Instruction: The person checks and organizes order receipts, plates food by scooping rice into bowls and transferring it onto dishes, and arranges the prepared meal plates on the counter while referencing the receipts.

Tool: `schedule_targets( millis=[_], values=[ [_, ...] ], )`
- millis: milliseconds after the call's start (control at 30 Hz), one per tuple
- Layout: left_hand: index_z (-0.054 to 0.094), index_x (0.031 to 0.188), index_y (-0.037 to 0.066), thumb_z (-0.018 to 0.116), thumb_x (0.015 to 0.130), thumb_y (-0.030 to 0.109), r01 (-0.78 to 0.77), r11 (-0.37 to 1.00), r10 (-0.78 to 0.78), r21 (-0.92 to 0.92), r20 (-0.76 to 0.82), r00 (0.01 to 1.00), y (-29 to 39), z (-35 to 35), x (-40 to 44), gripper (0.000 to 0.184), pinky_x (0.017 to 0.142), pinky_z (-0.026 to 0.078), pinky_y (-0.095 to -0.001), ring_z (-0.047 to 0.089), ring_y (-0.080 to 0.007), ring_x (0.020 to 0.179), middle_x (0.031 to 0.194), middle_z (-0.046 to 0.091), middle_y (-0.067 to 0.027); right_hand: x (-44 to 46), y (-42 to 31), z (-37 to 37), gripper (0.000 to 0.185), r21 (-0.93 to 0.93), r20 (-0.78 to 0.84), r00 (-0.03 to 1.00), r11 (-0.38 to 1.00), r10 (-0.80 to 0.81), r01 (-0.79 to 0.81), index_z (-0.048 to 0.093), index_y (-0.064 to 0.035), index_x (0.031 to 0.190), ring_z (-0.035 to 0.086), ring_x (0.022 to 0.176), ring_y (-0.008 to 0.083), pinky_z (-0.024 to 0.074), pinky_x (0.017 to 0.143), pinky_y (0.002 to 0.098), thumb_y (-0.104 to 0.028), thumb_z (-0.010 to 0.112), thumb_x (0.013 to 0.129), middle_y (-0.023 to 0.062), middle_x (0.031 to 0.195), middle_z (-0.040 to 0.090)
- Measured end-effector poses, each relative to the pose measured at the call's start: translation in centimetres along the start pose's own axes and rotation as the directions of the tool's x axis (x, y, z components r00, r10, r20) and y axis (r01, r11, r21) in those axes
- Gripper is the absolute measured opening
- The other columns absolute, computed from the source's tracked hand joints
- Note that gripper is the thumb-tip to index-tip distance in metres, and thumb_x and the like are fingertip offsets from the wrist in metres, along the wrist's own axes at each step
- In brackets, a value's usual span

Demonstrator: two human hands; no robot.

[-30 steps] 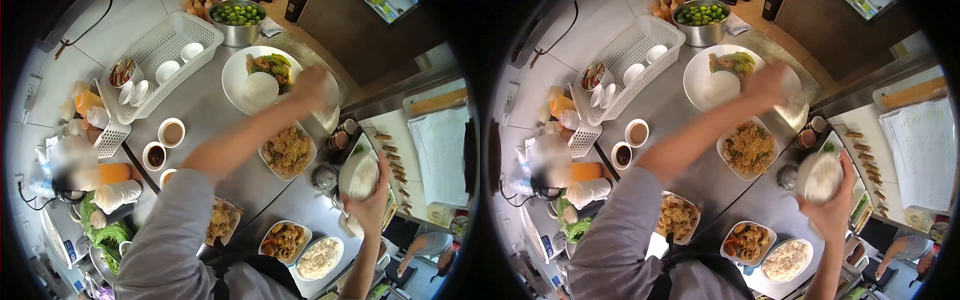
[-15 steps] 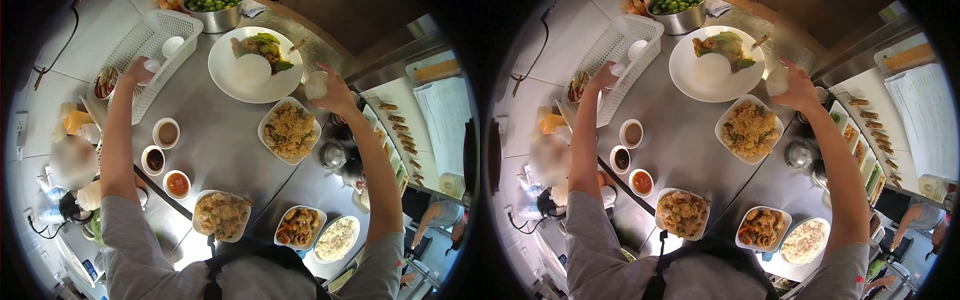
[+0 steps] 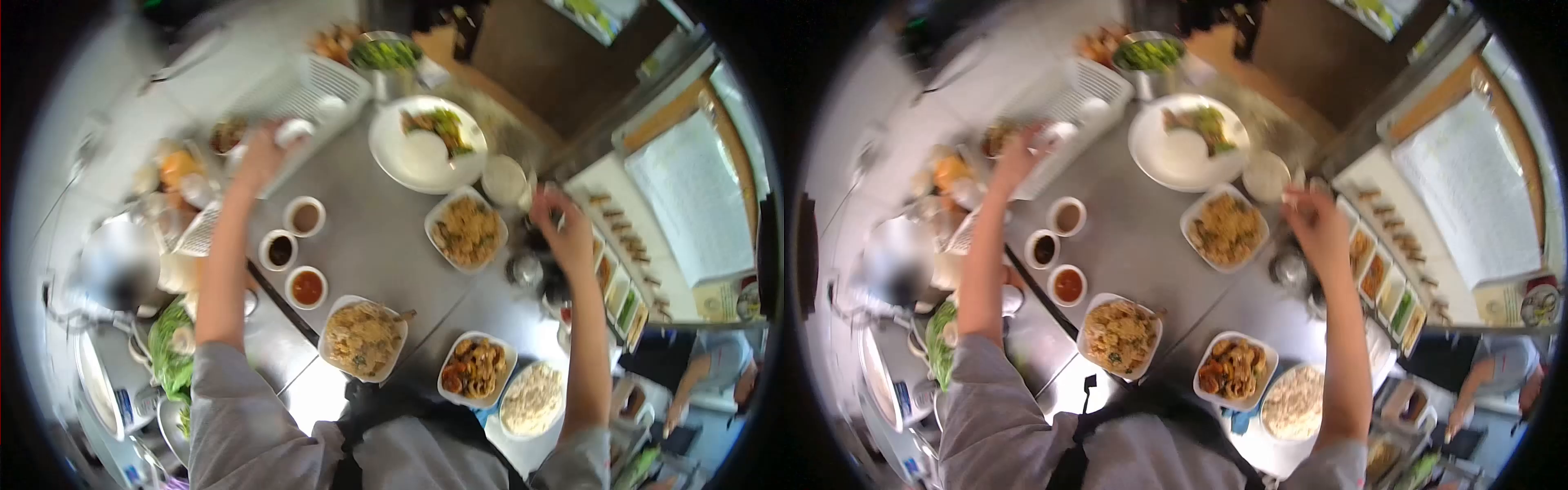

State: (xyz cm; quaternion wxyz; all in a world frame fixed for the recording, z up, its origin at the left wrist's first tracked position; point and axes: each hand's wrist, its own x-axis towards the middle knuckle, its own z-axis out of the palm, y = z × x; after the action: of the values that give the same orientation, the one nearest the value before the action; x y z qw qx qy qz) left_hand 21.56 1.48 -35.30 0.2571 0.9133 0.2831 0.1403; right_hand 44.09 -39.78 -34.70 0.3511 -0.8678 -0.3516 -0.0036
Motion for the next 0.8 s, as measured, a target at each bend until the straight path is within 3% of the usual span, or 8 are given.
schedule_targets(
  millis=[33,133,167,233,367,533,667,800],
  values=[
    [0.058,0.115,0.000,0.066,0.079,0.037,-0.031,0.994,0.050,0.105,-0.183,0.982,1.1,-0.3,-3.7,0.052,0.092,0.043,-0.0408,0.056,-0.0353,0.107,0.112,0.059,-0.0239,-2.7,0.2,-0.6,0.015,-0.015,-0.053,0.987,0.988,-0.153,0.153,0.069,-0.0054,0.091,0.064,0.075,0.0139,0.0498,0.071,0.0257,-0.012,0.068,0.077,0.0105,0.079,0.068],
    [0.062,0.111,0.006,0.063,0.082,0.029,-0.085,0.990,0.060,-0.109,-0.218,0.974,5.8,-3.8,-15.9,0.037,0.091,0.044,-0.0392,0.058,-0.0339,0.105,0.113,0.061,-0.0176,-10.6,-4.0,-4.0,0.008,0.308,0.087,0.996,0.951,-0.010,-0.017,0.063,0.0007,0.068,0.064,0.075,0.0130,0.0502,0.071,0.0270,-0.001,0.071,0.072,0.0102,0.077,0.068],
    [0.063,0.109,0.007,0.064,0.082,0.025,-0.098,0.992,0.077,-0.080,-0.232,0.970,7.4,-5.3,-19.8,0.033,0.089,0.045,-0.0379,0.059,-0.0325,0.102,0.110,0.062,-0.0166,-13.1,-4.0,-4.7,0.009,0.236,0.118,0.993,0.971,0.015,-0.043,0.063,0.0012,0.071,0.064,0.072,0.0126,0.0496,0.069,0.0260,-0.002,0.071,0.074,0.0101,0.075,0.067],
    [0.065,0.105,0.006,0.062,0.083,0.018,-0.056,0.965,-0.017,-0.257,-0.275,0.961,9.0,-7.2,-27.5,0.025,0.084,0.047,-0.0349,0.063,-0.0280,0.094,0.101,0.065,-0.0136,-17.3,-3.1,-3.3,0.008,0.577,0.057,0.997,0.817,-0.051,0.009,0.065,0.0021,0.079,0.064,0.068,0.0117,0.0484,0.067,0.0239,-0.006,0.066,0.081,0.0093,0.075,0.067],
    [0.065,0.104,0.003,0.057,0.088,0.018,0.019,0.924,-0.233,-0.382,-0.524,0.819,9.7,-7.2,-41.5,0.023,0.082,0.047,-0.0322,0.062,-0.0184,0.090,0.095,0.067,-0.0102,-23.8,-13.0,-2.6,0.021,0.681,0.355,0.908,0.727,-0.223,-0.088,0.061,0.0009,0.108,0.064,0.071,0.0106,0.0480,0.067,0.0228,-0.010,0.056,0.090,0.0098,0.084,0.068],
    [0.064,0.105,0.000,0.054,0.092,0.021,0.132,0.824,-0.503,-0.550,-0.606,0.616,10.7,-5.9,-58.6,0.026,0.082,0.047,-0.0282,0.061,-0.0127,0.089,0.096,0.066,-0.0069,-35.2,-20.2,3.6,0.055,0.711,0.621,0.459,0.703,-0.636,0.011,0.029,-0.0059,0.142,0.063,0.092,0.0144,0.0482,0.078,0.0263,-0.011,0.051,0.092,0.0167,0.111,0.063],
    [0.064,0.104,0.001,0.060,0.089,0.018,0.374,0.810,-0.578,-0.451,-0.722,0.381,6.4,-7.7,-69.7,0.024,0.083,0.046,-0.0284,0.061,-0.0126,0.090,0.097,0.066,-0.0070,-42.5,-22.7,5.6,0.064,0.697,0.704,0.020,0.697,-0.710,0.166,0.019,-0.0079,0.145,0.057,0.109,0.0184,0.0448,0.088,0.0303,-0.007,0.051,0.090,0.0182,0.121,0.058],
    [0.063,0.105,0.008,0.058,0.074,0.000,0.757,0.640,-0.343,-0.131,-0.931,0.128,-3.8,-11.4,-82.2,0.033,0.079,0.047,-0.0356,0.059,-0.0273,0.088,0.096,0.061,-0.0146,-47.7,-23.5,6.9,0.061,0.518,0.727,-0.203,0.718,-0.656,-0.465,0.021,-0.0092,0.145,0.058,0.107,0.0198,0.0438,0.089,0.0286,-0.007,0.051,0.091,0.0158,0.118,0.059]
  ],
)
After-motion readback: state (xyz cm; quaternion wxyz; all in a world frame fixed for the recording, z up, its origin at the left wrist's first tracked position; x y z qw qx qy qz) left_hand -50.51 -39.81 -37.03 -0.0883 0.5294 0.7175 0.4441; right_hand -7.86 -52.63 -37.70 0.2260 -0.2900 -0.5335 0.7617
